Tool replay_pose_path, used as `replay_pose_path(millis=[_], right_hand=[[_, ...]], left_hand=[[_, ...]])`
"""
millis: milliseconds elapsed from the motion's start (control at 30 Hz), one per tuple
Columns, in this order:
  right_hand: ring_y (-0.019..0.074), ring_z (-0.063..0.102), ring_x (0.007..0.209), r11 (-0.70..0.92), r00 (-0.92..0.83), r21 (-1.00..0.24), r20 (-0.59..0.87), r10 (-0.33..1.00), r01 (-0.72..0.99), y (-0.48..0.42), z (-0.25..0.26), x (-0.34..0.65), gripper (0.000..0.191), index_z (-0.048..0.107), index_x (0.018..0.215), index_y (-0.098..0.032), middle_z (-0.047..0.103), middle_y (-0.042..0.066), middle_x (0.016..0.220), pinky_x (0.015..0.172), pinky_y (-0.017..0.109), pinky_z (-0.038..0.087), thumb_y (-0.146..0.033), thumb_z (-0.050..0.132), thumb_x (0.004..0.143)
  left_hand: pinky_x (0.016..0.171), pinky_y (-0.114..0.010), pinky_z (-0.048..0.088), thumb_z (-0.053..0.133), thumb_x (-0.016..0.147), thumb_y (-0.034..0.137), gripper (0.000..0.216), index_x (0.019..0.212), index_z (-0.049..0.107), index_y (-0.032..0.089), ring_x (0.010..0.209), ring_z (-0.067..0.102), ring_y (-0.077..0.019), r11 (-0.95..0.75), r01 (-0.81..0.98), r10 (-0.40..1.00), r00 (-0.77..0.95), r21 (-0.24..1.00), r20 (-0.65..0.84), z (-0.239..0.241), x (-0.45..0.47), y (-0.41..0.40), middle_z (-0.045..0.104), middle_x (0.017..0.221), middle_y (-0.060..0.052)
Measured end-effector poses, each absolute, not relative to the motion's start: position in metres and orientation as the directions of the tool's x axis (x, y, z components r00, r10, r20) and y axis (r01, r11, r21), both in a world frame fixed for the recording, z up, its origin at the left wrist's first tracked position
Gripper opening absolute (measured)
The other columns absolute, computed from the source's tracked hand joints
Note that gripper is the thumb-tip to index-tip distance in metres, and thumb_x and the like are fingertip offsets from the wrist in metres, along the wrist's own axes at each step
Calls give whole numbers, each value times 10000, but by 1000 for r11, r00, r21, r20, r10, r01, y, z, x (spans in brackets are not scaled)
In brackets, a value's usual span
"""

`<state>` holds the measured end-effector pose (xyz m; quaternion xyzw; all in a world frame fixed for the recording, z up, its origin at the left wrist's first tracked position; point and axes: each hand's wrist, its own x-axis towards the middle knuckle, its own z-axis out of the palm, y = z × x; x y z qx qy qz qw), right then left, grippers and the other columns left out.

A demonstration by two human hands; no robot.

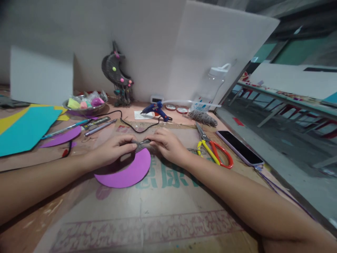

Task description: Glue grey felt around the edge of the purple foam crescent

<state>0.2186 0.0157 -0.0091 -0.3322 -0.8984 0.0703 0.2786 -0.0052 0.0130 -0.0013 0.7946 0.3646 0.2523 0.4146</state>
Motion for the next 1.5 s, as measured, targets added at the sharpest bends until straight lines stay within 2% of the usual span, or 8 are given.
replay_pose_path(millis=[233,433,567,733,933,1100,1267,1500], right_hand=[[230,566,1017,596,-327,-395,565,758,699,33,-3,234,317,597,1183,-213,636,103,1100,884,423,435,-274,451,908],[251,561,1019,460,-318,-244,456,831,854,49,-7,254,326,634,1147,-181,637,128,1065,901,439,429,-186,531,837],[244,564,1049,462,-274,-431,430,861,775,35,6,238,261,654,1055,-171,642,114,1089,939,429,410,-282,516,864],[192,601,929,420,-295,-716,302,906,558,4,20,208,254,608,987,-167,655,79,983,799,313,466,-358,488,870],[131,509,667,467,-327,-614,334,884,636,-9,19,199,207,533,699,-171,558,8,681,609,243,382,-325,522,838],[102,443,509,375,-437,-605,50,898,702,-12,19,203,499,527,585,-164,505,-8,523,503,235,301,-538,390,886],[106,458,509,338,-468,-529,-130,874,778,-15,19,203,498,623,668,-167,571,7,590,468,238,260,-599,440,837],[99,465,524,284,-437,-729,-24,899,623,-6,6,202,460,526,672,-167,513,-16,568,494,226,312,-570,415,865]], left_hand=[[565,-225,357,446,823,283,190,680,494,168,616,488,-125,-331,367,820,567,870,73,0,-2,11,498,629,25],[606,-234,364,449,811,258,184,649,466,172,653,492,-132,-379,374,812,572,846,111,0,-1,12,483,631,31],[618,-240,374,455,816,267,188,660,495,171,662,507,-139,-355,354,829,548,865,116,0,-1,12,529,650,19],[649,-239,393,443,829,273,179,717,537,170,696,544,-148,-339,305,828,546,890,128,0,0,12,591,686,5],[636,-252,374,426,840,293,213,671,484,177,673,496,-145,-409,362,837,515,838,186,-1,0,13,521,664,13],[611,-254,373,404,863,317,229,695,480,180,650,474,-140,-386,369,855,486,845,179,-4,0,15,492,658,17],[635,-254,376,427,862,319,214,703,477,183,681,474,-139,-416,350,879,393,839,271,-7,-1,17,478,685,20],[543,-246,337,433,856,286,229,650,454,188,581,427,-120,-359,335,907,345,871,241,-5,-2,18,445,606,37]])
